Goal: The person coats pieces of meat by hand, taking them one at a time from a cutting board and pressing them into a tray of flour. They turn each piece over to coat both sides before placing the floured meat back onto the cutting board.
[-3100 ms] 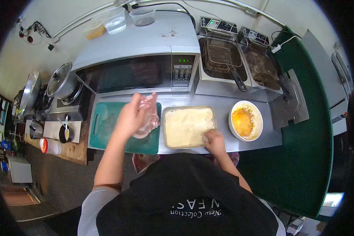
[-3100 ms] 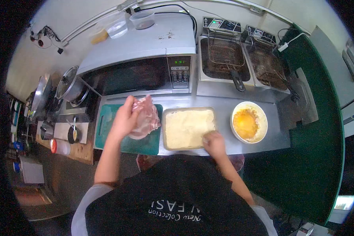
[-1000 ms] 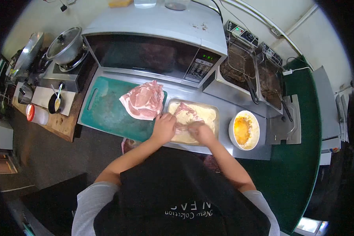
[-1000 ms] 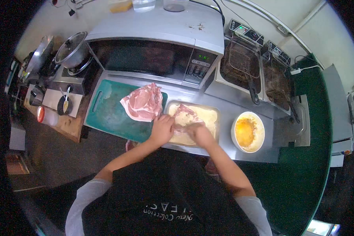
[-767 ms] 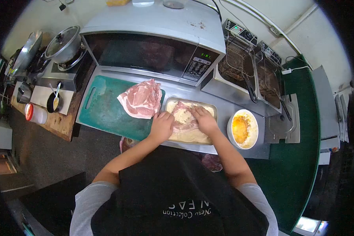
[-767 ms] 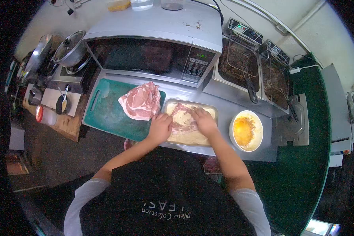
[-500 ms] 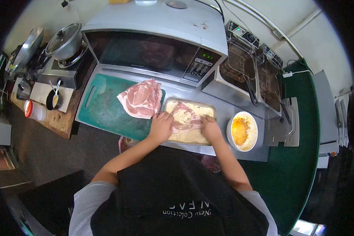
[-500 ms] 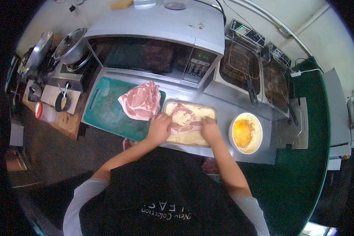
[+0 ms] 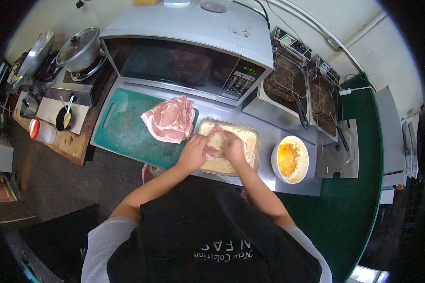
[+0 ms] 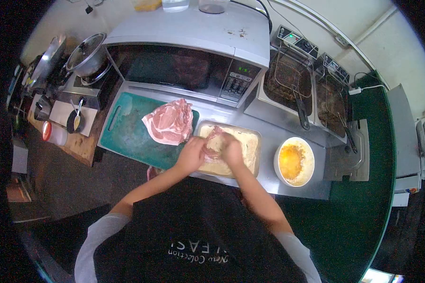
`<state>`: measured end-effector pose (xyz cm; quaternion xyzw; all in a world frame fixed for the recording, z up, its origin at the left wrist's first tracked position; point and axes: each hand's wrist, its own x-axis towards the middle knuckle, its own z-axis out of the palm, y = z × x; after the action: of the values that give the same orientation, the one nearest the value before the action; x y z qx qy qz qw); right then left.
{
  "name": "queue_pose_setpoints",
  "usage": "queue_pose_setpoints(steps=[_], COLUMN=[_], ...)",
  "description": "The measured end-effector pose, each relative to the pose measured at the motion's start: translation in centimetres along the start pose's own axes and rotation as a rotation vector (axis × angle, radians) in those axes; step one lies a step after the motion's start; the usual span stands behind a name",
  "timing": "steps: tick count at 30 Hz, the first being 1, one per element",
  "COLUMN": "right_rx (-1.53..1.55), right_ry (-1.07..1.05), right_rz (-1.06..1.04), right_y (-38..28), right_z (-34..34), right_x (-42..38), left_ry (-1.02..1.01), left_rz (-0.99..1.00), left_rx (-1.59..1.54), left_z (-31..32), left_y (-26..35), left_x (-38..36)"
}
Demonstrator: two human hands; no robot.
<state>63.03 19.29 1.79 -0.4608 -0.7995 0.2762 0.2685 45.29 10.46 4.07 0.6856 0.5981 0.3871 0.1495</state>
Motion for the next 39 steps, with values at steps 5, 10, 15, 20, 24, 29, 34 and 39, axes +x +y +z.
queue_pose_setpoints(steps=[5, 10, 15, 20, 24, 29, 34, 39], right_rx=[0.019, -0.225, -0.328, -0.180, -0.176, -0.475, -0.466, -0.107], right_ry=[-0.331, -0.445, -0.363, -0.579, -0.508, -0.337, -0.212, -0.295], right_rz=[-0.397, -0.453, -0.392, -0.437, -0.251, 0.174, 0.275, 0.462], right_y=[-3.2, -0.6, -1.4, -3.0, 0.7, -2.4, 0.4, 0.0], right_z=[0.2, -4.7, -1.0, -4.9, -8.0, -8.7, -5.5, -6.5], right_x=[-2.5, -2.8, -3.1, -3.4, -5.0, -7.0, -7.0, -5.9], left_ry=[0.039, 0.021, 0.015, 0.012, 0.012, 0.025, 0.012, 0.010], left_rz=[0.004, -0.020, -0.022, -0.022, -0.027, -0.012, -0.006, -0.003], left_rx=[-0.023, -0.037, -0.043, -0.029, -0.042, -0.045, -0.001, -0.001], left_z=[0.7, 0.6, 0.8, 0.4, 0.2, 0.4, 0.2, 0.1], left_y=[-1.0, -0.9, -1.2, -0.8, -0.7, -0.7, -0.5, -0.5], left_x=[-0.2, -0.3, -0.4, -0.3, -0.2, -0.2, -0.1, -0.1])
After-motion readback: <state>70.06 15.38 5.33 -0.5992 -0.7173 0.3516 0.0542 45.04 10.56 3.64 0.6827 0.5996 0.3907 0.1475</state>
